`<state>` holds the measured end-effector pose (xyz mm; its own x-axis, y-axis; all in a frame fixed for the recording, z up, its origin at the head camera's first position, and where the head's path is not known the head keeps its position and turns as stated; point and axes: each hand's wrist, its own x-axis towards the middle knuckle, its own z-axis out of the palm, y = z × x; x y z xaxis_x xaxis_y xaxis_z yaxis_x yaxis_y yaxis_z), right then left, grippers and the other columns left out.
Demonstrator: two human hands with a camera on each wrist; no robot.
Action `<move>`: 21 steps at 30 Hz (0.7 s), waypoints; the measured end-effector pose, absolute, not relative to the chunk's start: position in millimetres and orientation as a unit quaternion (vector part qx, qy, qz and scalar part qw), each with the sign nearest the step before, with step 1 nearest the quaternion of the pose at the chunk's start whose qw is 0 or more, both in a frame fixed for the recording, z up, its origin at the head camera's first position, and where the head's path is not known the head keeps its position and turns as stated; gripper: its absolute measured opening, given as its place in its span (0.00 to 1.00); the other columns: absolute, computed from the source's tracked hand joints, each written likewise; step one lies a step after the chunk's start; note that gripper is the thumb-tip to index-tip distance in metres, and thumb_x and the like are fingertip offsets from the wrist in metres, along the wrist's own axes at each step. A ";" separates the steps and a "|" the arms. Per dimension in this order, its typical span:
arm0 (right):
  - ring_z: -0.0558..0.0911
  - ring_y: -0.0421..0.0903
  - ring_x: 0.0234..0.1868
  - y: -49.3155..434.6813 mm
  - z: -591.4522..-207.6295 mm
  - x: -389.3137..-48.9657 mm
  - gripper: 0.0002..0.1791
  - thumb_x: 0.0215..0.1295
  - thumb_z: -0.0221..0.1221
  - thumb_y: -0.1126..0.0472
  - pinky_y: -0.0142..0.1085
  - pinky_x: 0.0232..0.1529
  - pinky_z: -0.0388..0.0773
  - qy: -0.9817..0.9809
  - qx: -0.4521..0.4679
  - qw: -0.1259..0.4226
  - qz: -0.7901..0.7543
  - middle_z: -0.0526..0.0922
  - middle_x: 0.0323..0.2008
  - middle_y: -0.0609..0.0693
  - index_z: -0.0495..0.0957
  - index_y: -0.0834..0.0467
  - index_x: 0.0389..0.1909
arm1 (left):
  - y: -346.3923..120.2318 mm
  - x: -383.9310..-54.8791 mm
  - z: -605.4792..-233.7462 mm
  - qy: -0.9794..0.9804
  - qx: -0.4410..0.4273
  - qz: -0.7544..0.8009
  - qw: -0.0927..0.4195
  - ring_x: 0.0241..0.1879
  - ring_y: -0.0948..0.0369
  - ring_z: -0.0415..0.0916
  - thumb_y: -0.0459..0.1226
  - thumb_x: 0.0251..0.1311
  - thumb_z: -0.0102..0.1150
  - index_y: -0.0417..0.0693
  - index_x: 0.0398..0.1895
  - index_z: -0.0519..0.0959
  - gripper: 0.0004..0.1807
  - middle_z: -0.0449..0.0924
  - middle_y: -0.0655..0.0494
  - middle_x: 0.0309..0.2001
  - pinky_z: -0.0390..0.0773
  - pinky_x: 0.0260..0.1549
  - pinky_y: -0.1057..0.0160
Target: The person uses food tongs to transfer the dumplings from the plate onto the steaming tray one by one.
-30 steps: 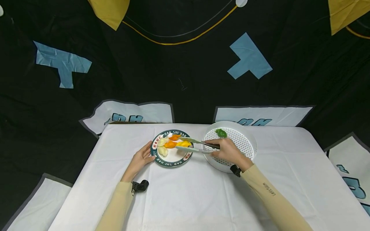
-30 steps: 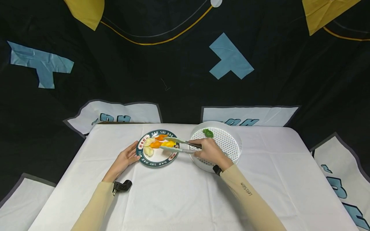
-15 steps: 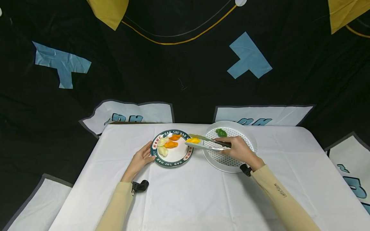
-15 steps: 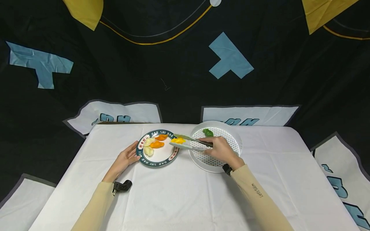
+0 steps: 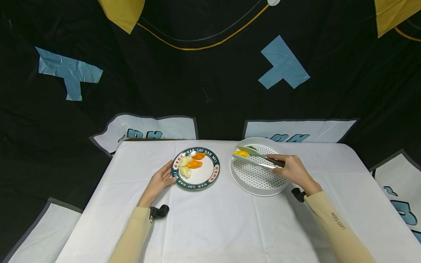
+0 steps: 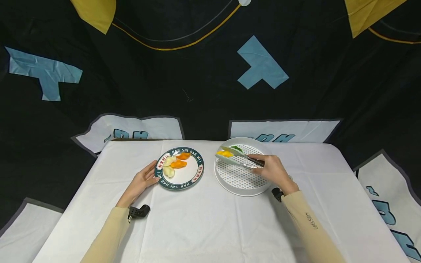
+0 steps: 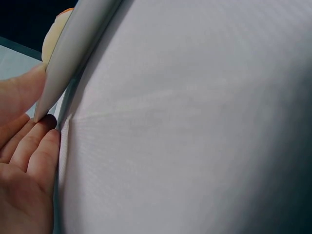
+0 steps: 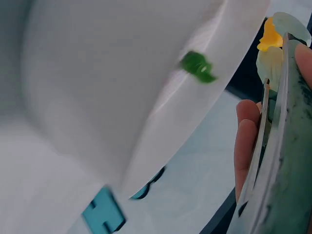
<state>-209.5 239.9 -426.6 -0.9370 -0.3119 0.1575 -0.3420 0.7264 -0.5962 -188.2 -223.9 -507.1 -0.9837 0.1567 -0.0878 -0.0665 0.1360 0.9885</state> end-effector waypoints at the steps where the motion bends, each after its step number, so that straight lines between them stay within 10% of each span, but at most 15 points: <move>1: 0.79 0.52 0.40 244.0 -427.4 -209.1 0.27 0.48 0.70 0.68 0.45 0.40 0.79 -0.930 0.171 0.025 0.326 0.81 0.49 0.65 0.80 0.64 0.53 | -224.1 -188.5 -507.5 0.750 0.030 0.656 0.085 0.71 0.50 0.48 0.24 0.61 0.56 0.37 0.75 0.46 0.42 0.45 0.42 0.74 0.57 0.66 0.67; 21: 0.77 0.55 0.42 304.4 -438.8 -205.9 0.28 0.47 0.69 0.70 0.41 0.36 0.75 -0.948 0.107 0.068 0.292 0.80 0.47 0.68 0.78 0.69 0.53 | -224.9 -188.3 -507.3 0.753 0.025 0.652 0.085 0.71 0.49 0.49 0.25 0.61 0.57 0.37 0.75 0.46 0.42 0.46 0.40 0.74 0.58 0.66 0.68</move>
<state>-205.9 304.4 -438.8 -0.9676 -0.1640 0.1919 -0.2435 0.8067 -0.5385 -188.3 -224.9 -507.3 -0.9844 0.1487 -0.0944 -0.0723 0.1481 0.9863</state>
